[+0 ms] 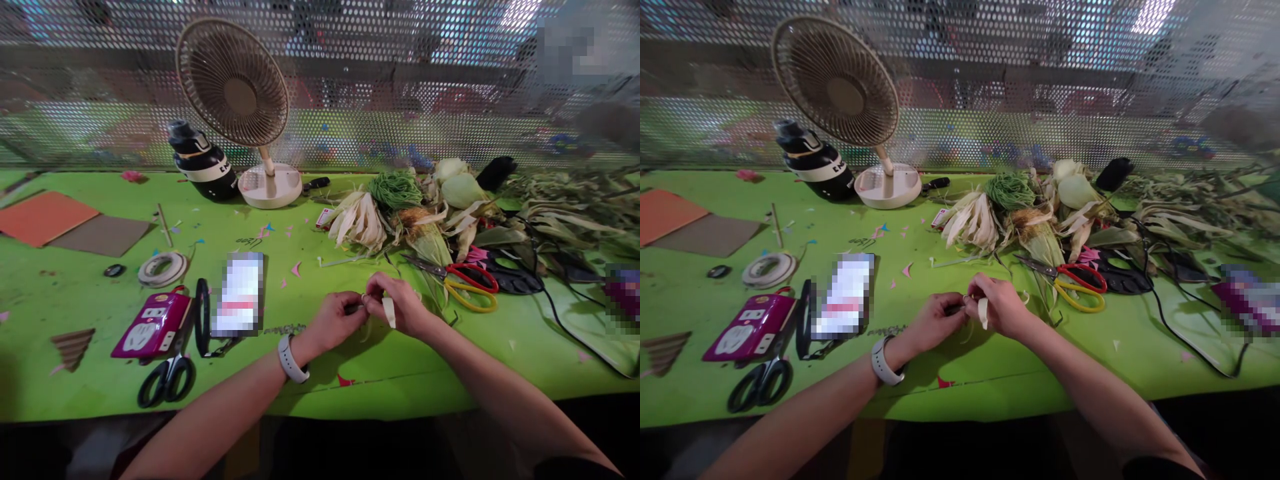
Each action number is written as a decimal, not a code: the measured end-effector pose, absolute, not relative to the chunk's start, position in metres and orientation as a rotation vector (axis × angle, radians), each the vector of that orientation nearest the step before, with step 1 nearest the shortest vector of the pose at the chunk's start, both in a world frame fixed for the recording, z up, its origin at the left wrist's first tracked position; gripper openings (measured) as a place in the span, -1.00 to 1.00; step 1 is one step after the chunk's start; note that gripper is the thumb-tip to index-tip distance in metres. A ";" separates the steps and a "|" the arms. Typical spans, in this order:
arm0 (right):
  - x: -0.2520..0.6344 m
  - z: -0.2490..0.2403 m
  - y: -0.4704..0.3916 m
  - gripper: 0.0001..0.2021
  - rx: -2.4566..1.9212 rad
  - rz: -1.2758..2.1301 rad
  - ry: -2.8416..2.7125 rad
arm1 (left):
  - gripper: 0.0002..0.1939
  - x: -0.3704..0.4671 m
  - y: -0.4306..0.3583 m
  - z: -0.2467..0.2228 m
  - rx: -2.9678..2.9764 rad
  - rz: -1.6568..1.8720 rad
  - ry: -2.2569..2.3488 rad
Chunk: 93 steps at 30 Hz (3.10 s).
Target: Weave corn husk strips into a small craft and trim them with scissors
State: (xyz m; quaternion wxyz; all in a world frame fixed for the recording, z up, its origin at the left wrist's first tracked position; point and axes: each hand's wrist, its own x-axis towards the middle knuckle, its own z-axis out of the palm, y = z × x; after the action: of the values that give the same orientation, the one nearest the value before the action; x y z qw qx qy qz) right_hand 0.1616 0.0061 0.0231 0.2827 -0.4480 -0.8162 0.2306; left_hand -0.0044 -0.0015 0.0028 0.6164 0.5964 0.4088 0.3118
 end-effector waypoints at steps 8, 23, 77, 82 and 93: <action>0.190 0.038 0.018 -0.49 -0.982 1.380 -1.935 | -0.69 -0.007 0.007 0.003 0.888 0.726 0.884; 0.197 0.050 0.023 -0.69 -0.997 1.566 -1.543 | -0.66 -0.005 0.007 0.004 0.794 0.709 0.890; 0.146 0.023 -0.007 -0.79 -1.263 -0.198 -2.317 | -0.80 -0.007 -0.002 0.004 1.767 0.987 1.096; 0.143 0.029 -0.008 -0.86 -1.233 -0.142 -2.156 | -0.80 -0.007 -0.001 0.005 1.844 0.936 1.081; 0.145 0.038 0.007 -0.87 -1.096 0.551 -1.893 | -0.74 -0.007 0.002 0.006 1.552 0.869 0.921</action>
State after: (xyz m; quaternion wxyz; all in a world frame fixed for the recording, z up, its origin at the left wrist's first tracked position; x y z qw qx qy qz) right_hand 0.1452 0.0066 0.0379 0.4285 -0.4392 -0.7582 0.2205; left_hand -0.0072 0.0018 0.0063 0.5389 0.6527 0.3874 0.3653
